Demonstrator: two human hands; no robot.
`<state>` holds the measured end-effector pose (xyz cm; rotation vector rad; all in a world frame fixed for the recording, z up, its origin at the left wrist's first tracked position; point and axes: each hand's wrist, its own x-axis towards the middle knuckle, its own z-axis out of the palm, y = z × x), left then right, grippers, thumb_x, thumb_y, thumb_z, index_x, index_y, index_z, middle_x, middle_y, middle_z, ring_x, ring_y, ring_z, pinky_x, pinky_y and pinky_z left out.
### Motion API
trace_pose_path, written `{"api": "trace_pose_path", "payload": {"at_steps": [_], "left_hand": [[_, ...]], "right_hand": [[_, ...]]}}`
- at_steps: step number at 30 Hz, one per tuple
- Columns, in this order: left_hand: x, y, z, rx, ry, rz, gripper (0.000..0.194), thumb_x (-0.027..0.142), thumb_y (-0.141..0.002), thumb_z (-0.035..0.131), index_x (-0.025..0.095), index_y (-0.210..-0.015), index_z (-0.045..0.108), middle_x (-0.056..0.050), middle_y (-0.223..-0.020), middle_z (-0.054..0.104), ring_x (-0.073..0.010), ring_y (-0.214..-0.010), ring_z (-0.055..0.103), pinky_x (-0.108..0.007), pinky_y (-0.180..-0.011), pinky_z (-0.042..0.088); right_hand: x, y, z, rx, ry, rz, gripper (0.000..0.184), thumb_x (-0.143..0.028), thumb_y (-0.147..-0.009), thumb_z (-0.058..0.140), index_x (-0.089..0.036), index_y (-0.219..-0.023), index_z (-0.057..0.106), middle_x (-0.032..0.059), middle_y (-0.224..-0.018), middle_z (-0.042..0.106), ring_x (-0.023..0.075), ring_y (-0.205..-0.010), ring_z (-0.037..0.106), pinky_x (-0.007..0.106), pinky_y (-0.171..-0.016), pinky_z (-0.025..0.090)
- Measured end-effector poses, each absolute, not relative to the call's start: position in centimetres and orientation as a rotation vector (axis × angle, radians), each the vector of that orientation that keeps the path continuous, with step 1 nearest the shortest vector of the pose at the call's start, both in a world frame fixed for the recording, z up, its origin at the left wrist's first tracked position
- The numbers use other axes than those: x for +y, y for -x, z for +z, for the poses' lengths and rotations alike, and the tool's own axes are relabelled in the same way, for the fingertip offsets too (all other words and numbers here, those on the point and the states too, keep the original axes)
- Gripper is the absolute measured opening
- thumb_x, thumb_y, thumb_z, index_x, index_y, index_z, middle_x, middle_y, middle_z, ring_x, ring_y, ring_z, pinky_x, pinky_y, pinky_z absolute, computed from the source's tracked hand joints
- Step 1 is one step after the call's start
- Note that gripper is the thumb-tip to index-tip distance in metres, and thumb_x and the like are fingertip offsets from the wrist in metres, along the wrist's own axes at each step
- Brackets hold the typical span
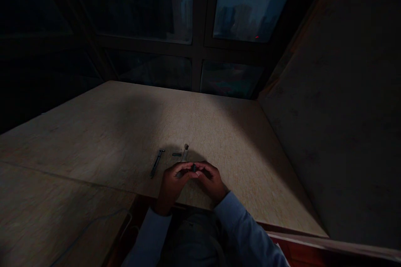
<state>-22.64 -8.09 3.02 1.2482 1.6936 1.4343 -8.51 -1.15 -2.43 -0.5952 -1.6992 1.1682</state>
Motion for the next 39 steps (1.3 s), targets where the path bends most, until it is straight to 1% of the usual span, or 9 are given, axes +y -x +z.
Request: {"api": "trace_pose_path", "payload": {"at_steps": [4, 8, 11, 15, 19, 23, 27, 32, 39], "left_hand": [[-7.9, 22.9, 3.4, 1.67, -1.491, 1.42, 0.015, 0.036, -0.077, 0.069, 0.022, -0.077, 0.075, -0.004, -0.079, 0.074, -0.0172, -0.077, 0.067, -0.027, -0.075, 0.054], [-7.6, 23.2, 2.6, 1.668, -1.647, 1.365, 0.021, 0.037, -0.085, 0.064, 0.022, -0.076, 0.074, -0.003, -0.077, 0.072, -0.0157, -0.076, 0.066, -0.026, -0.076, 0.052], [-7.7, 22.8, 1.3, 1.767, -1.724, 1.345, 0.021, 0.038, -0.09, 0.06, 0.022, -0.083, 0.073, -0.004, -0.083, 0.072, -0.0164, -0.082, 0.066, -0.027, -0.08, 0.051], [-9.0, 20.8, -0.6, 2.058, -1.859, 1.353, 0.026, 0.033, -0.097, 0.049, 0.019, -0.105, 0.07, -0.009, -0.101, 0.071, -0.0204, -0.097, 0.063, -0.034, -0.092, 0.047], [-10.8, 18.5, -1.5, 2.09, -2.096, 1.062, 0.022, 0.034, -0.093, 0.055, 0.02, -0.104, 0.069, -0.008, -0.099, 0.069, -0.0227, -0.093, 0.06, -0.037, -0.086, 0.047], [-11.2, 18.0, -0.9, 2.19, -2.017, 0.749, 0.017, 0.033, -0.09, 0.06, 0.02, -0.096, 0.069, -0.008, -0.096, 0.067, -0.0246, -0.096, 0.059, -0.039, -0.087, 0.047], [-10.6, 18.5, 0.3, 2.196, -1.928, 0.5, 0.018, 0.023, -0.092, 0.053, 0.017, -0.088, 0.069, -0.009, -0.097, 0.067, -0.0248, -0.097, 0.061, -0.037, -0.085, 0.047], [-9.8, 18.7, 1.6, 2.176, -1.853, 0.408, 0.018, 0.018, -0.092, 0.05, 0.015, -0.088, 0.068, -0.01, -0.096, 0.068, -0.0229, -0.093, 0.062, -0.034, -0.081, 0.046], [-9.2, 18.8, 1.6, 2.211, -1.828, 0.389, 0.02, 0.022, -0.088, 0.049, 0.017, -0.08, 0.068, -0.009, -0.088, 0.069, -0.0224, -0.087, 0.064, -0.032, -0.075, 0.045]], "right_hand": [[-1.3, 8.4, -2.2, -1.718, 0.612, 1.237, 0.032, -0.048, -0.09, 0.06, -0.019, -0.093, 0.074, 0.0067, -0.085, 0.073, 0.019, -0.078, 0.068, 0.031, -0.072, 0.056], [-1.3, 8.4, -1.9, -1.722, 0.628, 1.337, 0.036, -0.046, -0.093, 0.055, -0.018, -0.077, 0.071, 0.004, -0.072, 0.069, 0.0164, -0.067, 0.064, 0.028, -0.064, 0.053], [-1.2, 8.5, -2.0, -1.711, 0.657, 1.315, 0.035, -0.043, -0.094, 0.055, -0.018, -0.076, 0.071, 0.0027, -0.067, 0.067, 0.016, -0.065, 0.063, 0.028, -0.064, 0.052], [-1.4, 8.5, -2.2, -1.674, 0.757, 1.182, 0.03, -0.039, -0.095, 0.054, -0.018, -0.085, 0.073, 0.0045, -0.078, 0.07, 0.0167, -0.074, 0.065, 0.029, -0.07, 0.051], [-1.7, 8.0, -1.9, -1.626, 0.882, 1.053, 0.029, -0.038, -0.095, 0.053, -0.017, -0.083, 0.071, 0.0044, -0.078, 0.067, 0.0163, -0.075, 0.062, 0.028, -0.071, 0.049], [-1.8, 7.5, -2.0, -1.571, 0.961, 1.084, 0.031, -0.039, -0.095, 0.053, -0.017, -0.081, 0.068, 0.0034, -0.075, 0.065, 0.0161, -0.073, 0.059, 0.027, -0.067, 0.047], [-1.7, 7.5, -2.4, -1.584, 0.946, 1.115, 0.03, -0.039, -0.094, 0.054, -0.017, -0.08, 0.068, 0.0032, -0.075, 0.065, 0.016, -0.072, 0.059, 0.027, -0.067, 0.047], [-1.9, 7.5, -2.4, -1.574, 0.946, 1.128, 0.029, -0.039, -0.094, 0.054, -0.017, -0.082, 0.07, 0.0038, -0.076, 0.067, 0.0167, -0.074, 0.061, 0.027, -0.068, 0.048], [-2.3, 6.5, -2.6, -1.557, 0.956, 1.149, 0.032, -0.041, -0.094, 0.054, -0.017, -0.081, 0.07, 0.0043, -0.077, 0.067, 0.0169, -0.075, 0.061, 0.027, -0.069, 0.049]]}}
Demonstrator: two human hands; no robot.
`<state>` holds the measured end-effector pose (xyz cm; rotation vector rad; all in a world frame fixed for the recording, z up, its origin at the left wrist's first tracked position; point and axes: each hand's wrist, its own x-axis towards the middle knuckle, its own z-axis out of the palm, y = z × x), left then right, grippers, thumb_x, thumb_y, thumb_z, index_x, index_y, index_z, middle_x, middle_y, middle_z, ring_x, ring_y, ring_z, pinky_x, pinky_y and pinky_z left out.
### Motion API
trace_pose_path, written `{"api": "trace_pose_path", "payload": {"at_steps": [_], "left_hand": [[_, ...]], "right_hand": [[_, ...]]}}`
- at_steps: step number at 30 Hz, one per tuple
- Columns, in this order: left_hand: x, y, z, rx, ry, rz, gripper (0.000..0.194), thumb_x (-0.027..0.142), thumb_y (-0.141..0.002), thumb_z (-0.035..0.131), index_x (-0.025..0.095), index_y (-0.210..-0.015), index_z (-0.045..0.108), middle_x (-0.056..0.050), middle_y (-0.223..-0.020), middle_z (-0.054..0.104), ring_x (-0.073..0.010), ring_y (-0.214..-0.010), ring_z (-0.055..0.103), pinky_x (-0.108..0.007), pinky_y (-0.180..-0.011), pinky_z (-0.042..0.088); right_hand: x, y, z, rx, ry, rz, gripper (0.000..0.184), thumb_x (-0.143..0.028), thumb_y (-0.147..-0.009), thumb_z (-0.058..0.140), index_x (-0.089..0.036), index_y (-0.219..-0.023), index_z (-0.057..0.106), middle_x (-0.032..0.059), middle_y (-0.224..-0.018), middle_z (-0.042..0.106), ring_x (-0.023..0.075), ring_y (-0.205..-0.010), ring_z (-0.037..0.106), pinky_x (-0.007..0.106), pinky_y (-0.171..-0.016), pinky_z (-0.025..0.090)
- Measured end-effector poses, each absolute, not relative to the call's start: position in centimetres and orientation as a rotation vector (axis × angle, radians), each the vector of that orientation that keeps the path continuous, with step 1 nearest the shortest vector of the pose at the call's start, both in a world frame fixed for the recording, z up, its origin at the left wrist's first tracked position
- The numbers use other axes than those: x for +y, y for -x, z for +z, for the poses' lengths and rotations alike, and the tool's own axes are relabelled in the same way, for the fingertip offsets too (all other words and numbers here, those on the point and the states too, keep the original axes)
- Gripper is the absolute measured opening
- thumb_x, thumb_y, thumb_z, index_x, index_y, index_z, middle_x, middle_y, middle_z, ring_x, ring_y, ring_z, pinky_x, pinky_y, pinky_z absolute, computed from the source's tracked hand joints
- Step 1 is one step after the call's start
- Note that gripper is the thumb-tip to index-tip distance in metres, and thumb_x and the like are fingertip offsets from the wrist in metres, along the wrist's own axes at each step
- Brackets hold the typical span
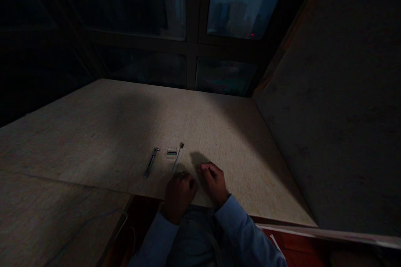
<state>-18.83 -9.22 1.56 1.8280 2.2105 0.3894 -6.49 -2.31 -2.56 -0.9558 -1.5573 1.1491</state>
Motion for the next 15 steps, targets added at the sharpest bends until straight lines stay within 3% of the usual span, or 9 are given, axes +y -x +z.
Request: {"api": "trace_pose_path", "payload": {"at_steps": [4, 7, 10, 15], "left_hand": [[-8.8, 19.3, 1.0, 2.194, -1.687, 0.565, 0.025, 0.025, -0.087, 0.048, 0.018, -0.076, 0.069, -0.008, -0.084, 0.071, -0.0197, -0.08, 0.065, -0.029, -0.072, 0.044], [-8.2, 19.6, 0.9, 2.029, -1.373, 0.98, 0.025, 0.035, -0.083, 0.053, 0.018, -0.075, 0.07, -0.005, -0.077, 0.072, -0.018, -0.072, 0.065, -0.027, -0.068, 0.046], [-7.7, 19.6, 1.2, 1.795, -1.038, 1.307, 0.033, 0.047, -0.077, 0.06, 0.016, -0.074, 0.07, -0.004, -0.066, 0.069, -0.0172, -0.064, 0.063, -0.025, -0.058, 0.046], [-7.1, 18.8, 1.7, 1.613, -0.814, 1.409, 0.038, 0.049, -0.071, 0.067, 0.012, -0.079, 0.072, -0.006, -0.072, 0.072, -0.0176, -0.067, 0.065, -0.024, -0.058, 0.048]], "right_hand": [[-2.4, 6.0, -2.8, -1.524, 0.959, 1.162, 0.031, -0.041, -0.094, 0.054, -0.017, -0.083, 0.071, 0.0047, -0.078, 0.068, 0.0174, -0.076, 0.062, 0.028, -0.069, 0.05], [-2.5, 5.9, -2.6, -1.529, 0.931, 1.138, 0.029, -0.039, -0.094, 0.054, -0.017, -0.086, 0.071, 0.0053, -0.08, 0.068, 0.0175, -0.077, 0.063, 0.029, -0.071, 0.051], [-2.7, 5.8, -2.3, -1.577, 0.82, 1.074, 0.024, -0.038, -0.092, 0.059, -0.02, -0.103, 0.069, 0.006, -0.09, 0.065, 0.0174, -0.082, 0.062, 0.03, -0.075, 0.052], [-2.7, 5.9, -2.7, -1.669, 0.666, 1.032, 0.05, -0.037, -0.084, 0.072, -0.026, -0.13, 0.056, 0.0073, -0.108, 0.058, 0.0178, -0.09, 0.062, 0.034, -0.084, 0.053]]}}
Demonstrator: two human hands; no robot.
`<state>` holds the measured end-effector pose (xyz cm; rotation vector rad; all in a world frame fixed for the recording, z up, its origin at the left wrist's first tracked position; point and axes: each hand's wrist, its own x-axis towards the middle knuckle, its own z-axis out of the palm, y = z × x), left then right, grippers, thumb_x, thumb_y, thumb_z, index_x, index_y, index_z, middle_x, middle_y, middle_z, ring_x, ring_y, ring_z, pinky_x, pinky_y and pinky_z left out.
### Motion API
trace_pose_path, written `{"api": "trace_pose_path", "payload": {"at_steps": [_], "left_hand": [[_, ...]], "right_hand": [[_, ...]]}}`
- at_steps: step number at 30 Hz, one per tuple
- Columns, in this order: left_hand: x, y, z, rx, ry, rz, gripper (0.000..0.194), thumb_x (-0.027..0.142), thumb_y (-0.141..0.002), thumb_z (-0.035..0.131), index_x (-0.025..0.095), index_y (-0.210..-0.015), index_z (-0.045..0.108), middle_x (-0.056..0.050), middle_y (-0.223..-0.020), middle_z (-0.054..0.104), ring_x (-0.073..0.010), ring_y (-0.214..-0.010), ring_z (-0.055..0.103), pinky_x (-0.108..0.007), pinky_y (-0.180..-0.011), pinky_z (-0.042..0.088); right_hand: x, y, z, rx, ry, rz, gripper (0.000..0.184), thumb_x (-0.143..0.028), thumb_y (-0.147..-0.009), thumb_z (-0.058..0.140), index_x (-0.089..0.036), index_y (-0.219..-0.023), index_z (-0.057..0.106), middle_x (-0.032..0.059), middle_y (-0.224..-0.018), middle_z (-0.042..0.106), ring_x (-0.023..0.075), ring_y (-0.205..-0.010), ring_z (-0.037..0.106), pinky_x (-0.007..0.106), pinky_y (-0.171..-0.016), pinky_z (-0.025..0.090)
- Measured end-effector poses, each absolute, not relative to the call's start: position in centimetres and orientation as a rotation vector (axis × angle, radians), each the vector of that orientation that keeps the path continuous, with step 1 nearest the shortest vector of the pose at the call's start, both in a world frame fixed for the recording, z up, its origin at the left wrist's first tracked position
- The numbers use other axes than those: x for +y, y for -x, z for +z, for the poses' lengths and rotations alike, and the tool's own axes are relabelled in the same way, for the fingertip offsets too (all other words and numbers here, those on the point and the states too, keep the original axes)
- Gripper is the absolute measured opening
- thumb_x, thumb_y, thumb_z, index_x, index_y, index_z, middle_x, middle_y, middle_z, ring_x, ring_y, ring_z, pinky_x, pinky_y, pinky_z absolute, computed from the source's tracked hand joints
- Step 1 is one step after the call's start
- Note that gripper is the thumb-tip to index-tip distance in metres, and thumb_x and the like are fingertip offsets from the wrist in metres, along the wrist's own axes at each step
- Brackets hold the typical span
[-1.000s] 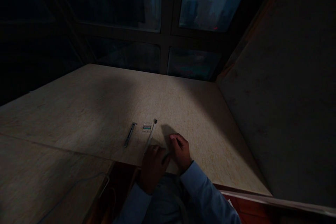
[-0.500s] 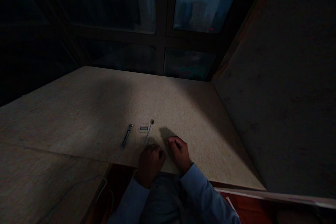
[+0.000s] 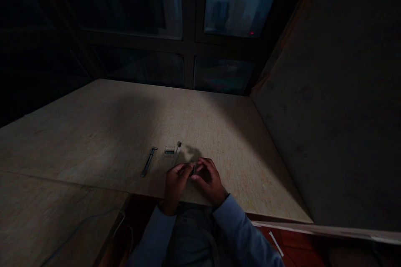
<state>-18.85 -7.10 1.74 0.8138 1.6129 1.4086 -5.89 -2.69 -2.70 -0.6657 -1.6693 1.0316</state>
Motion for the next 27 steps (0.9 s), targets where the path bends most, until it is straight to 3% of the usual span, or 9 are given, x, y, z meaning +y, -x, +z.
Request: {"api": "trace_pose_path", "payload": {"at_steps": [5, 11, 18, 27], "left_hand": [[-7.1, 18.4, 1.8, 1.561, -0.756, 1.433, 0.038, 0.047, -0.071, 0.07, 0.011, -0.083, 0.073, -0.009, -0.082, 0.074, -0.0196, -0.078, 0.068, -0.025, -0.067, 0.05], [-7.2, 18.4, 1.9, 1.513, -0.699, 1.466, 0.044, 0.051, -0.07, 0.072, 0.01, -0.085, 0.073, -0.009, -0.082, 0.073, -0.0194, -0.077, 0.066, -0.025, -0.066, 0.05], [-7.3, 18.5, 2.0, 1.497, -0.681, 1.436, 0.051, 0.057, -0.064, 0.075, 0.01, -0.082, 0.072, -0.006, -0.07, 0.068, -0.0117, -0.058, 0.054, -0.021, -0.052, 0.039], [-7.4, 18.6, 2.6, 1.499, -0.598, 1.377, 0.043, 0.042, -0.054, 0.079, 0.011, -0.083, 0.073, -0.005, -0.066, 0.07, -0.0132, -0.059, 0.059, -0.022, -0.053, 0.041]], "right_hand": [[-2.7, 6.0, -2.5, -1.756, 0.648, 1.004, 0.047, -0.039, -0.083, 0.073, -0.024, -0.125, 0.061, 0.0089, -0.107, 0.06, 0.0211, -0.1, 0.061, 0.036, -0.089, 0.052], [-2.7, 6.0, -2.1, -1.749, 0.659, 1.055, 0.04, -0.038, -0.081, 0.075, -0.023, -0.118, 0.066, 0.0067, -0.1, 0.062, 0.0194, -0.093, 0.062, 0.032, -0.083, 0.053], [-2.6, 6.0, -2.5, -1.679, 0.745, 1.025, 0.037, -0.032, -0.08, 0.077, -0.023, -0.114, 0.065, 0.0044, -0.097, 0.062, 0.0157, -0.08, 0.06, 0.03, -0.075, 0.051], [-2.7, 6.1, -3.3, -1.644, 0.719, 1.061, 0.037, -0.026, -0.084, 0.073, -0.025, -0.119, 0.061, 0.0048, -0.1, 0.058, 0.0157, -0.081, 0.06, 0.03, -0.075, 0.051]]}}
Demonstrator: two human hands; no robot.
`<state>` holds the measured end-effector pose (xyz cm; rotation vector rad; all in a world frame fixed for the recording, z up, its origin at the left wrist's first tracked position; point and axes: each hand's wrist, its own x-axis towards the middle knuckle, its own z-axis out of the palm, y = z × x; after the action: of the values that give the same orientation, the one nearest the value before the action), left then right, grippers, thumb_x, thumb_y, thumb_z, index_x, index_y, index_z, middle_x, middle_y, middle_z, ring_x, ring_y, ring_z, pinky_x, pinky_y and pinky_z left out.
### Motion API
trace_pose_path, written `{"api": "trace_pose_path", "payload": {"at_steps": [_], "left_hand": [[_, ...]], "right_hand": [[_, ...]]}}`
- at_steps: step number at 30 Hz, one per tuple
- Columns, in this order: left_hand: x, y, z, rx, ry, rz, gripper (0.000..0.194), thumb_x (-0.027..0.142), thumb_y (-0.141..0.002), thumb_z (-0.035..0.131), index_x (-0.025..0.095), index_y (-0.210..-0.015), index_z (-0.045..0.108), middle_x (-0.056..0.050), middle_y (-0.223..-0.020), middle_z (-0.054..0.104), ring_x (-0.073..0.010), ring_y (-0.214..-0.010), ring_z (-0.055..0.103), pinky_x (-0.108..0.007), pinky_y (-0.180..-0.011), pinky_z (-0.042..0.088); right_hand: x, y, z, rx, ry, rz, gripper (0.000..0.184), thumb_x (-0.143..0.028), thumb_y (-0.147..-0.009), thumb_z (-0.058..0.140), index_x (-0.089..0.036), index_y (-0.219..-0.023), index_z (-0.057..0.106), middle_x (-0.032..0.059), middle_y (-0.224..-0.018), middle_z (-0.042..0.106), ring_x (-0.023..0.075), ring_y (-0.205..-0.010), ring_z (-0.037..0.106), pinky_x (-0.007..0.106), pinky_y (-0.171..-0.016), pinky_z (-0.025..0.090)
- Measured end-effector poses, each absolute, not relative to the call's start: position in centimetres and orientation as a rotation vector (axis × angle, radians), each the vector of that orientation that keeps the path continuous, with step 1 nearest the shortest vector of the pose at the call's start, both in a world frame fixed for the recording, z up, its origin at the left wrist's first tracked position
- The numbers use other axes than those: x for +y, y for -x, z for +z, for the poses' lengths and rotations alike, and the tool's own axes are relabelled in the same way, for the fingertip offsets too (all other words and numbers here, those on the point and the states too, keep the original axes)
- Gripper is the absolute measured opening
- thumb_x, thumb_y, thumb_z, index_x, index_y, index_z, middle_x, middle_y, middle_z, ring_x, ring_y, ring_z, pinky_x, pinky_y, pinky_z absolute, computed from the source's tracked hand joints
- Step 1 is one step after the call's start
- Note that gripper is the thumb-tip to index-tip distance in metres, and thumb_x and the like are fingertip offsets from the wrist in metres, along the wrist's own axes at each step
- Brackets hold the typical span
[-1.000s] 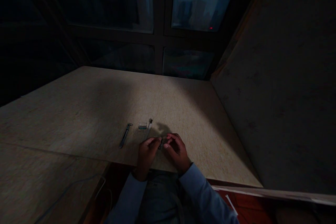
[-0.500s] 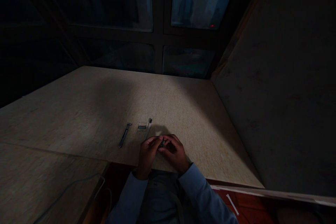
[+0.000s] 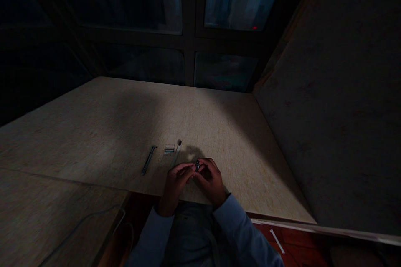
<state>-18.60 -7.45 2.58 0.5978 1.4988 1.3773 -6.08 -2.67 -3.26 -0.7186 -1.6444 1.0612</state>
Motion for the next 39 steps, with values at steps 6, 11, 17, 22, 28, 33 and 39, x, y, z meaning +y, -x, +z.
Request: {"api": "trace_pose_path", "payload": {"at_steps": [6, 11, 17, 22, 28, 33, 39], "left_hand": [[-7.2, 19.0, 2.2, 1.465, -0.648, 1.358, 0.038, 0.039, -0.054, 0.08, 0.013, -0.082, 0.074, -0.008, -0.08, 0.074, -0.0194, -0.073, 0.068, -0.025, -0.063, 0.05], [-7.1, 19.2, 1.3, 1.434, -0.737, 1.377, 0.038, 0.041, -0.059, 0.08, 0.014, -0.085, 0.073, -0.009, -0.088, 0.075, -0.0226, -0.086, 0.07, -0.029, -0.078, 0.054], [-7.3, 19.4, 0.7, 1.484, -0.928, 1.345, 0.034, 0.044, -0.071, 0.073, 0.014, -0.087, 0.071, -0.008, -0.087, 0.074, -0.0213, -0.084, 0.069, -0.029, -0.077, 0.053], [-7.3, 19.6, 0.6, 1.552, -1.128, 1.374, 0.027, 0.042, -0.082, 0.064, 0.016, -0.09, 0.069, -0.006, -0.086, 0.072, -0.0186, -0.082, 0.068, -0.027, -0.075, 0.053], [-7.0, 20.6, 0.6, 1.611, -1.692, 1.443, 0.019, 0.025, -0.092, 0.053, 0.019, -0.089, 0.07, -0.005, -0.09, 0.067, -0.0156, -0.089, 0.064, -0.026, -0.08, 0.051], [-6.8, 21.9, 0.6, 1.52, -1.899, 1.308, 0.026, 0.021, -0.094, 0.047, 0.021, -0.095, 0.073, -0.008, -0.107, 0.061, -0.0133, -0.087, 0.064, -0.027, -0.08, 0.052], [-6.9, 22.6, 1.8, 1.512, -1.929, 1.11, 0.028, 0.022, -0.092, 0.049, 0.023, -0.091, 0.076, -0.009, -0.116, 0.062, -0.0169, -0.088, 0.064, -0.031, -0.083, 0.052]], "right_hand": [[-2.8, 6.0, -3.2, -1.668, 0.686, 1.036, 0.036, -0.025, -0.085, 0.071, -0.026, -0.119, 0.061, 0.0045, -0.099, 0.058, 0.0159, -0.083, 0.059, 0.03, -0.076, 0.05], [-2.9, 5.9, -2.7, -1.701, 0.675, 1.011, 0.034, -0.023, -0.088, 0.068, -0.027, -0.12, 0.061, 0.0046, -0.099, 0.059, 0.0154, -0.083, 0.059, 0.029, -0.075, 0.05], [-2.8, 5.8, -2.6, -1.726, 0.683, 0.989, 0.031, -0.024, -0.089, 0.066, -0.026, -0.12, 0.063, 0.0056, -0.098, 0.06, 0.0164, -0.083, 0.06, 0.03, -0.075, 0.05], [-2.9, 6.0, -2.6, -1.659, 0.679, 1.099, 0.035, -0.026, -0.087, 0.069, -0.028, -0.121, 0.065, 0.0057, -0.1, 0.062, 0.0169, -0.086, 0.06, 0.032, -0.08, 0.05], [-2.6, 5.9, -3.3, -1.348, 0.638, 1.654, 0.036, -0.044, -0.089, 0.065, -0.025, -0.119, 0.067, 0.007, -0.101, 0.068, 0.0189, -0.089, 0.063, 0.033, -0.082, 0.05], [-1.9, 5.3, -2.6, -1.365, 0.598, 1.776, 0.04, -0.053, -0.091, 0.058, -0.017, -0.097, 0.074, 0.0056, -0.076, 0.068, 0.0166, -0.07, 0.061, 0.03, -0.068, 0.048], [-1.8, 4.9, -1.2, -1.393, 0.601, 1.9, 0.035, -0.05, -0.081, 0.071, -0.017, -0.092, 0.074, 0.0047, -0.082, 0.071, 0.0153, -0.069, 0.063, 0.029, -0.069, 0.049]]}}
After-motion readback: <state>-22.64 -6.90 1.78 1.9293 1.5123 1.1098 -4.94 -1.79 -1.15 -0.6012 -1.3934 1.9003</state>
